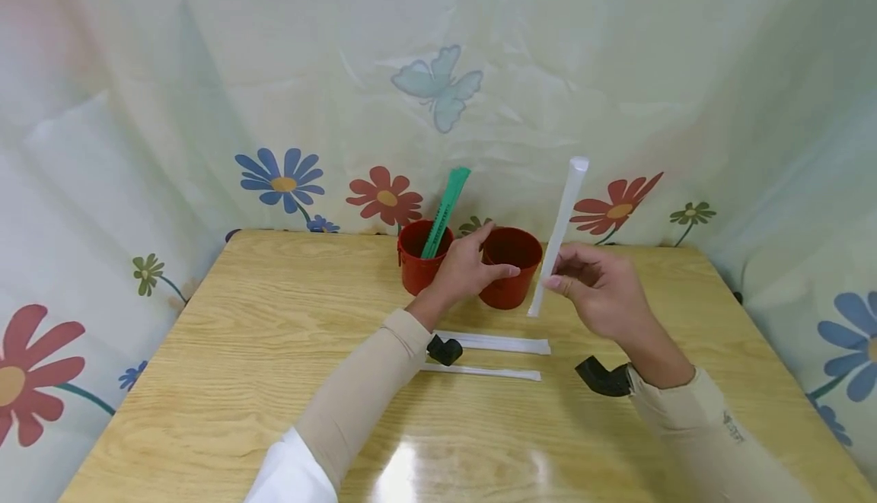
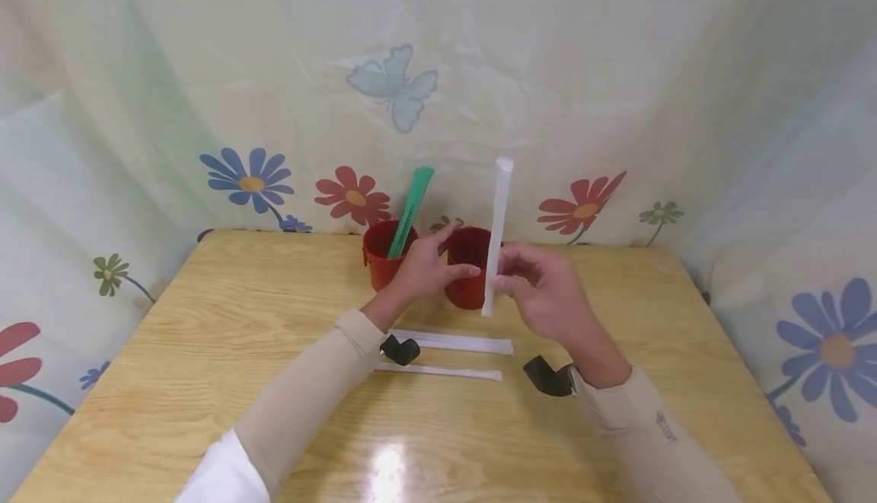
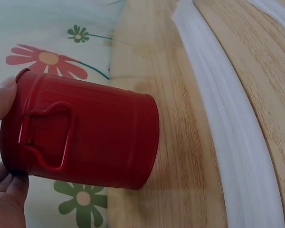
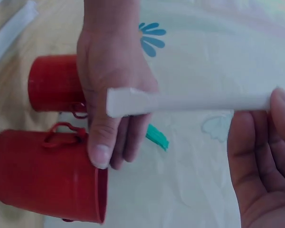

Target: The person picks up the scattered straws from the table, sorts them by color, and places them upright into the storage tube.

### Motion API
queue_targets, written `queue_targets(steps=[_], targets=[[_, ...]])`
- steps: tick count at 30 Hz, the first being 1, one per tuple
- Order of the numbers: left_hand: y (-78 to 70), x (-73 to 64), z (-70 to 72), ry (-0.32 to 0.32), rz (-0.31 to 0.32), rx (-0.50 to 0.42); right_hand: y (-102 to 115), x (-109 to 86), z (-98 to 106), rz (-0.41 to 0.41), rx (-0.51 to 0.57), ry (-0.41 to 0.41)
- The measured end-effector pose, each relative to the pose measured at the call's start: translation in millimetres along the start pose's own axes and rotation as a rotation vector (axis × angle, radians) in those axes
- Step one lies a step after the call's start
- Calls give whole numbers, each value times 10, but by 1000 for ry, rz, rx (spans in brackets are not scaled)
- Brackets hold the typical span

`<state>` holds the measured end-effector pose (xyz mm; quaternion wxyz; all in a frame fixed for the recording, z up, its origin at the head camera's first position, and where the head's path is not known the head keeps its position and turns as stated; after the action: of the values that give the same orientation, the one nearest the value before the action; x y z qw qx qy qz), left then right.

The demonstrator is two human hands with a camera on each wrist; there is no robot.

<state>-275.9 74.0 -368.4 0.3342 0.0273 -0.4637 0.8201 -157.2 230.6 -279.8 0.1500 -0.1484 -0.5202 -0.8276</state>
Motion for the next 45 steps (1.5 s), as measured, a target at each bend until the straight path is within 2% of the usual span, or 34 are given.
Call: queue_targets(steps=[5, 9, 12, 17, 20, 25, 30, 34, 37, 39, 42, 45], targets=[[-9, -9, -6, -7, -15, -15, -29, 211, -5, -16, -41, -125], [-16, 5, -17, -7, -33, -26, -144, 375, -18, -81, -77, -205], [-13, 9, -13, -7, -38, -30, -266, 464, -60, -123, -113, -239], [-16, 14, 4, -5, -61, -39, -460, 548, -138, -134, -174, -253], [-9, 12, 13, -2, -55, -35, -568, 563, -179, -146, -198, -252], [8, -12, 54, -14, -3, -1, -707, 596, -266, -169, -294, -207], [-23, 7, 35, -13, -12, -29, -705, 532, -270, -121, -440, -177], [-20, 8, 6, -14, -20, -52, -649, 369, -277, -37, -456, -172], [-13, -1, 10, -27, -42, -70, -589, 218, -322, 26, -419, -138], [-3, -5, 23, -38, -53, -67, -549, 112, -381, 37, -401, -74], [4, -1, 39, -51, -59, -91, -529, -55, -506, 8, -390, 59], [9, 8, 25, -40, -48, -106, -572, -236, -658, -25, -470, 208]])
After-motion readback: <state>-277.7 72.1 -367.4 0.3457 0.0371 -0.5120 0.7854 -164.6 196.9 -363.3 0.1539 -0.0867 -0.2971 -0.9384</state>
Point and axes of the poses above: each hand's wrist, its own x-axis towards the middle knuckle, its own z-axis out of the back of the hand, y = z × x, the point moved 4 cm from there along x, towards the middle knuckle, and after that the axes turned 14 degrees about -z, right-handed, at the moved point
